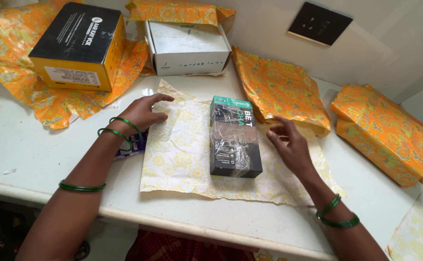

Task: The person wraps two rectangular boxes with patterned orange and white paper on a white countertop. They fold the paper around each box, tuck the edges, and secure the folds with small pieces of tape. The wrapped boxes are then placed on a stack of previously wrapped items.

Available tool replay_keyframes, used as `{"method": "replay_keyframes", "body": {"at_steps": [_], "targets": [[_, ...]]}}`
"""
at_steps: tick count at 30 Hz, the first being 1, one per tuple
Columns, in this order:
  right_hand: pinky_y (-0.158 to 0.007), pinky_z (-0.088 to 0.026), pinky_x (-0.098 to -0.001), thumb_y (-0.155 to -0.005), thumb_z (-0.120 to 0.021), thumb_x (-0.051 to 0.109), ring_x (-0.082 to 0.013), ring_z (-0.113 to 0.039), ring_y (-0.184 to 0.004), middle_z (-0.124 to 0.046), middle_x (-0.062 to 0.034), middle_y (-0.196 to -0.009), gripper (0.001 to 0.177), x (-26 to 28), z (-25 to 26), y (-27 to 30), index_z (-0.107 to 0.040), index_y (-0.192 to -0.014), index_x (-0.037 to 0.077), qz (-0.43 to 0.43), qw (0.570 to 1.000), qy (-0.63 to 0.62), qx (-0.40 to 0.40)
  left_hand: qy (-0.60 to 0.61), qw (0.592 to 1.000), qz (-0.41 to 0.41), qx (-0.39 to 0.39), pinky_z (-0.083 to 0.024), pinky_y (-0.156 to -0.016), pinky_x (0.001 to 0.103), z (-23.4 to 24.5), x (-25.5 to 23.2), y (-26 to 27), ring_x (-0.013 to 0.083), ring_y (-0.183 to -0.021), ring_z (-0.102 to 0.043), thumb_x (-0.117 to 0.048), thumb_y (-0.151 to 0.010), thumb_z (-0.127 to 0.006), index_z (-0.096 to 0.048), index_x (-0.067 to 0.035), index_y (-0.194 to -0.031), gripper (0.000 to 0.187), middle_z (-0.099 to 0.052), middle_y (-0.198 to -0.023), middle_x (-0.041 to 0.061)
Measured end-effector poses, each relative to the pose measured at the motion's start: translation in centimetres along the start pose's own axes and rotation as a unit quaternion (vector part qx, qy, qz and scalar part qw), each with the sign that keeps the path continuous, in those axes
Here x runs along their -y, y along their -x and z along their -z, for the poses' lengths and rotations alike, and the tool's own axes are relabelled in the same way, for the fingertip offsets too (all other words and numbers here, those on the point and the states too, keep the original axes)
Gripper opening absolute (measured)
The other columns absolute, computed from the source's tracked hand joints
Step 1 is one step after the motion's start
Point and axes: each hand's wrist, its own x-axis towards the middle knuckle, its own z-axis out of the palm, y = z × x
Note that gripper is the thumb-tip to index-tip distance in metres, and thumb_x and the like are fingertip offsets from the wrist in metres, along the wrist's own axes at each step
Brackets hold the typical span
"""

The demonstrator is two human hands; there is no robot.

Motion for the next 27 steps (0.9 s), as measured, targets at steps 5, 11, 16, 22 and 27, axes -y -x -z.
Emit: {"method": "replay_keyframes", "body": {"at_steps": [5, 11, 16, 22, 27], "targets": [[-0.073, -0.055, -0.0455, -0.084, -0.079, 0.039, -0.0285, -0.067, -0.084, -0.067, -0.0076, -0.088, 0.056, -2.7, 0.9, -3.3, -0.063, -0.132, 0.016, 0.111, 0.93, 0.332, -0.115, 0.026, 0.993, 0.108, 0.037, -0.058, -0.073, 0.037, 0.4, -1.0, 0.3, 0.0185, -0.073, -0.066, -0.023, -0.083, -0.072, -0.061, -0.031, -0.14, 0.058, -0.069, -0.124, 0.01], [-0.068, -0.054, -0.0478, -0.094, -0.073, 0.033, -0.0351, -0.068, -0.08, -0.071, -0.011, -0.087, 0.021, -4.4, 1.6, -8.5, -0.077, -0.095, 0.013, 0.109, 0.905, 0.339, -0.233, 0.02, 0.994, 0.096, 0.044, -0.058, -0.075, 0.04, 0.7, -1.6, 0.7, 0.0216, -0.074, -0.065, -0.023, -0.085, -0.07, -0.061, -0.03, -0.141, 0.057, -0.074, -0.114, 0.014], [-0.062, -0.051, -0.0443, -0.105, -0.076, 0.039, -0.0348, -0.07, -0.073, -0.071, -0.0135, -0.082, 0.031, 1.5, 3.7, -13.6, -0.078, -0.102, 0.008, 0.155, 0.906, 0.194, -0.342, 0.015, 0.998, 0.044, 0.029, -0.056, -0.089, 0.039, -0.2, -0.4, 0.0, 0.0236, -0.098, -0.07, -0.024, -0.084, -0.071, -0.062, -0.028, -0.138, 0.056, -0.07, -0.128, 0.009], [-0.06, -0.052, -0.0375, -0.099, -0.073, 0.023, -0.0229, -0.072, -0.067, -0.073, -0.0091, -0.079, 0.014, 12.3, -2.2, -16.4, -0.078, -0.103, 0.01, 0.236, 0.915, 0.099, -0.311, 0.017, 1.0, -0.012, 0.015, -0.051, -0.104, 0.038, -1.3, 1.1, -0.6, 0.0261, -0.12, -0.066, -0.022, -0.084, -0.07, -0.063, -0.024, -0.136, 0.052, -0.069, -0.133, 0.009], [-0.072, -0.059, -0.039, -0.099, -0.074, 0.019, -0.0278, -0.073, -0.08, -0.074, -0.0139, -0.101, 0.02, 20.2, -10.1, -16.1, -0.071, -0.112, 0.004, 0.381, 0.893, 0.026, -0.239, 0.006, 1.0, -0.02, 0.019, -0.049, -0.103, 0.04, -2.1, 2.2, -1.4, 0.0288, -0.122, -0.062, -0.024, -0.085, -0.069, -0.062, -0.023, -0.136, 0.051, -0.065, -0.137, 0.01]]}}
